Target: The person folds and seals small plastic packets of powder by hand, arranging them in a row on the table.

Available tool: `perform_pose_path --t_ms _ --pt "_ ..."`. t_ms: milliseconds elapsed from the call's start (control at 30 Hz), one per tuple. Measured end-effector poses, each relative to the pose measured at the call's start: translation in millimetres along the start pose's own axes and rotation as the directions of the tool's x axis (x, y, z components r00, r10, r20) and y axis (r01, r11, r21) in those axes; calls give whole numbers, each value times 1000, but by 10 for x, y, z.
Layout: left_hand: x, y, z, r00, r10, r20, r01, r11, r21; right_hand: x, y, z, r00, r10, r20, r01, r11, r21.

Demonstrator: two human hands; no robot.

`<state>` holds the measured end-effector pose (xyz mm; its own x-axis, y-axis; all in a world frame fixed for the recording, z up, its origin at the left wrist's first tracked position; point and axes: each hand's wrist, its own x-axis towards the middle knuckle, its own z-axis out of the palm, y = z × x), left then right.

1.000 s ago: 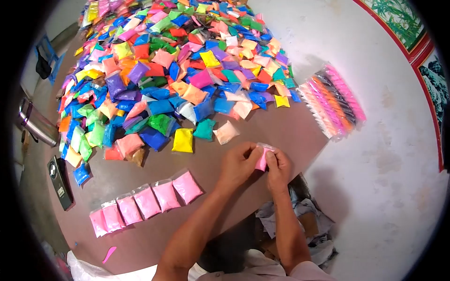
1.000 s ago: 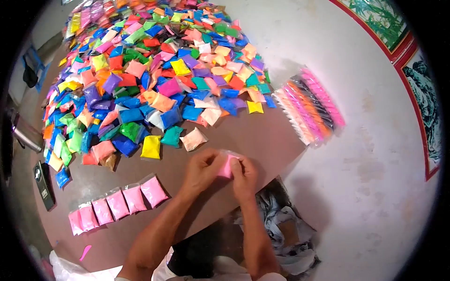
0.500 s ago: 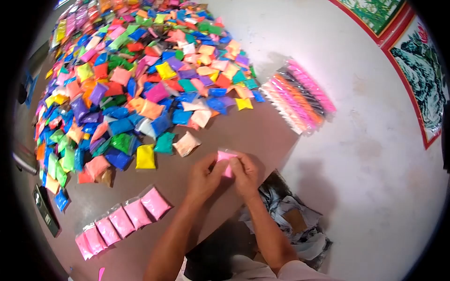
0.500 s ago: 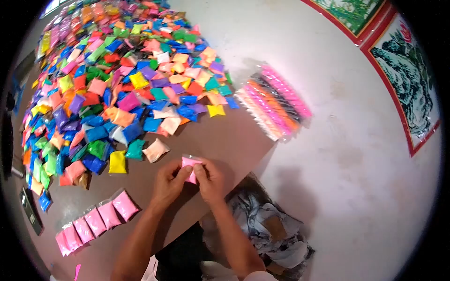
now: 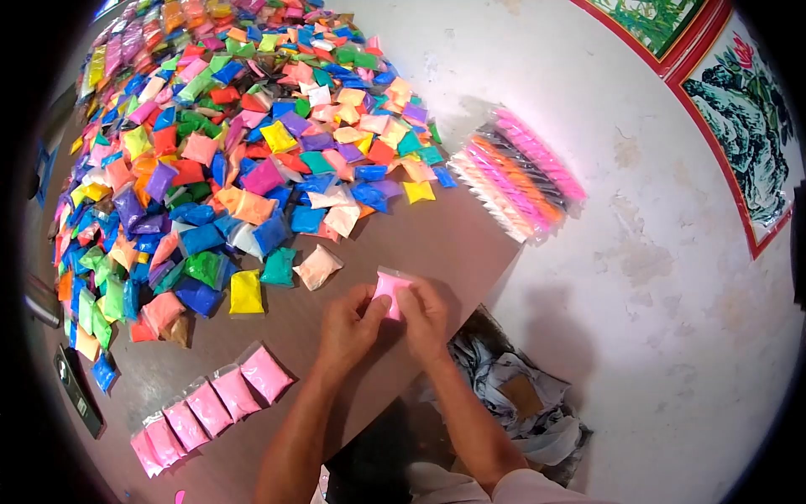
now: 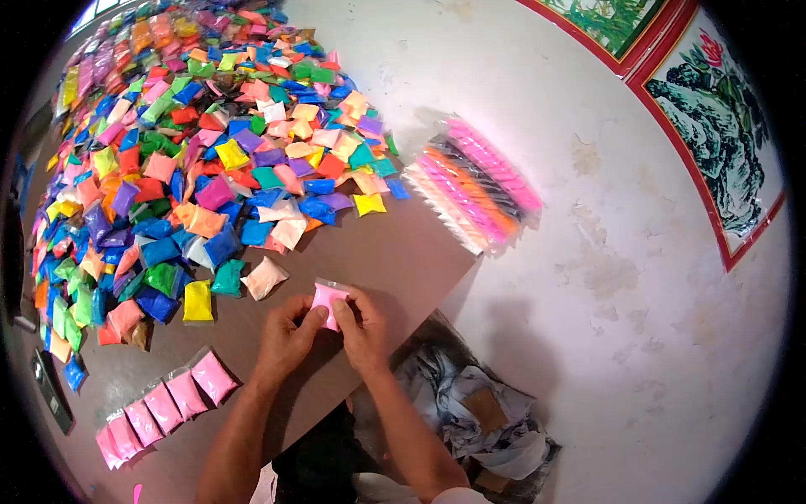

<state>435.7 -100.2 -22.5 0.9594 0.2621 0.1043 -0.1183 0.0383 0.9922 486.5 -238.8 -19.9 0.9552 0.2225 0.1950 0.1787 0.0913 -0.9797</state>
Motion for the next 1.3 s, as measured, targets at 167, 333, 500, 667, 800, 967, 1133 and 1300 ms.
perform_pose_path --t_ms 167,333,500,667,800,967,1133,1300 --pt "-6 97 30 1000 5 -25 -5 1000 4 9 88 -33 999 44 -14 -43 999 21" --pt "-19 70 100 1000 4 -11 -5 1000 -16 40 200 -93 993 -5 -121 2 1000 -29" --pt "11 -5 7 1000 17 -16 -15 996 92 17 33 -20 998 62 -23 -57 986 159" --pt "6 22 31 1000 10 -11 -10 1000 23 45 94 -29 999 22 -47 -15 988 152" --pt "5 74 52 1000 -10 17 9 999 43 18 147 -100 997 72 -39 -64 983 173" --pt "18 -1 48 1000 -10 0 10 999 -35 21 141 -73 1000 0 11 -2 991 131" --pt "18 -47 28 1000 16 7 -16 998 -67 28 165 -96 1000 8 24 -10 997 82" --pt "7 109 74 1000 7 -31 -9 997 -77 11 78 -78 999 39 35 -44 987 157"
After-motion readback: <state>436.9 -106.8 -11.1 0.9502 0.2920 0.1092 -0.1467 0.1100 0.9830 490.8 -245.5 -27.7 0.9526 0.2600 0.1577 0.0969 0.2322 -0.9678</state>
